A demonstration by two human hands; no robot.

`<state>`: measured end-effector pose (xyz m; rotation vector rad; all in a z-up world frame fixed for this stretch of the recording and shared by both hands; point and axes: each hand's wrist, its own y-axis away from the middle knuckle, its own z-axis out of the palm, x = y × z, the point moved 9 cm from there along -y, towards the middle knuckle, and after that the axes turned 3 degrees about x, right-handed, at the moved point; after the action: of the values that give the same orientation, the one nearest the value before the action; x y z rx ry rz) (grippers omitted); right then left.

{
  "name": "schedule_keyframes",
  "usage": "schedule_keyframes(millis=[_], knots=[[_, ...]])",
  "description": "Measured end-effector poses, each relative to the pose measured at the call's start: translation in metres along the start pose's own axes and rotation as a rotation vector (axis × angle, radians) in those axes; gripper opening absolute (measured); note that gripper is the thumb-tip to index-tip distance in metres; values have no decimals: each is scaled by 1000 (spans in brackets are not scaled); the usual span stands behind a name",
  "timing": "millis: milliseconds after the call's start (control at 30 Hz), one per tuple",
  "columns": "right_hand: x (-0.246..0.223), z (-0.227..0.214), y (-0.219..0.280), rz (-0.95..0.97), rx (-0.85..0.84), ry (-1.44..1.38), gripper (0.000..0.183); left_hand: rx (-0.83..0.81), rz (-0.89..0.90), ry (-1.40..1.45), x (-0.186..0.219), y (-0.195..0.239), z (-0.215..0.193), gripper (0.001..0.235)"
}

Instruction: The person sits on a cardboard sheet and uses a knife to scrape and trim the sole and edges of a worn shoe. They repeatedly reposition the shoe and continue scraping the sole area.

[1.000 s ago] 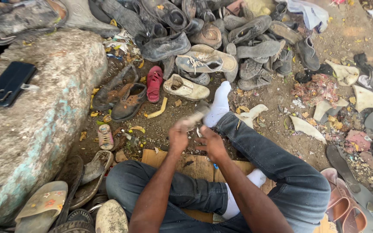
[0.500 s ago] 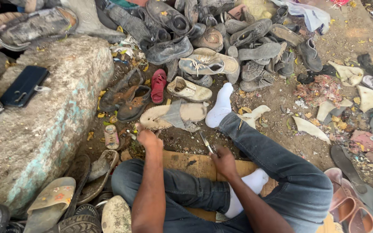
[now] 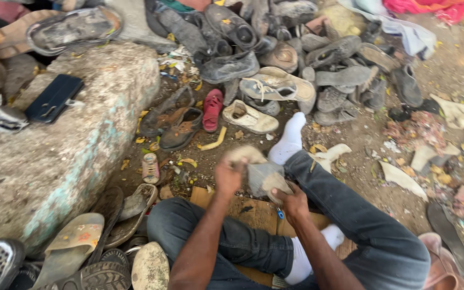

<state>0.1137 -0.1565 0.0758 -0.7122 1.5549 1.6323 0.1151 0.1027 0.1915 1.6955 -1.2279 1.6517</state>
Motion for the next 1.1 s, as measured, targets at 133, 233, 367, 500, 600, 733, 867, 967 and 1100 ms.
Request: schedule_keyframes(millis=[133, 233, 367, 500, 600, 733, 867, 967, 1100], knots=[[15, -16, -10, 10, 79, -59, 68, -82, 405, -184, 36, 34, 37, 42], [5, -12, -11, -8, -28, -32, 67, 92, 17, 135, -28, 21, 29, 28], [-8, 9, -1, -101, -308, -4, 66, 296, -702, 689, -147, 3, 10, 27], [-3, 1, -12, -75, -213, 16, 62, 347, -678, 502, -167, -7, -9, 26], [-14, -35, -24, -211, -26, 261, 60, 203, -463, 171, -148, -22, -9, 31], [-17, -66, -43, -263, 29, 210, 55, 152, -432, -115, -152, -79, -50, 32], [8, -67, -60, -208, -6, 232, 52, 315, -392, -468, -167, -171, -172, 27], [25, -50, -62, -217, -58, 243, 51, 341, -444, -730, -179, -207, -249, 23], [26, -29, -63, -226, -99, 306, 50, 333, -371, -853, -176, -219, -244, 19]])
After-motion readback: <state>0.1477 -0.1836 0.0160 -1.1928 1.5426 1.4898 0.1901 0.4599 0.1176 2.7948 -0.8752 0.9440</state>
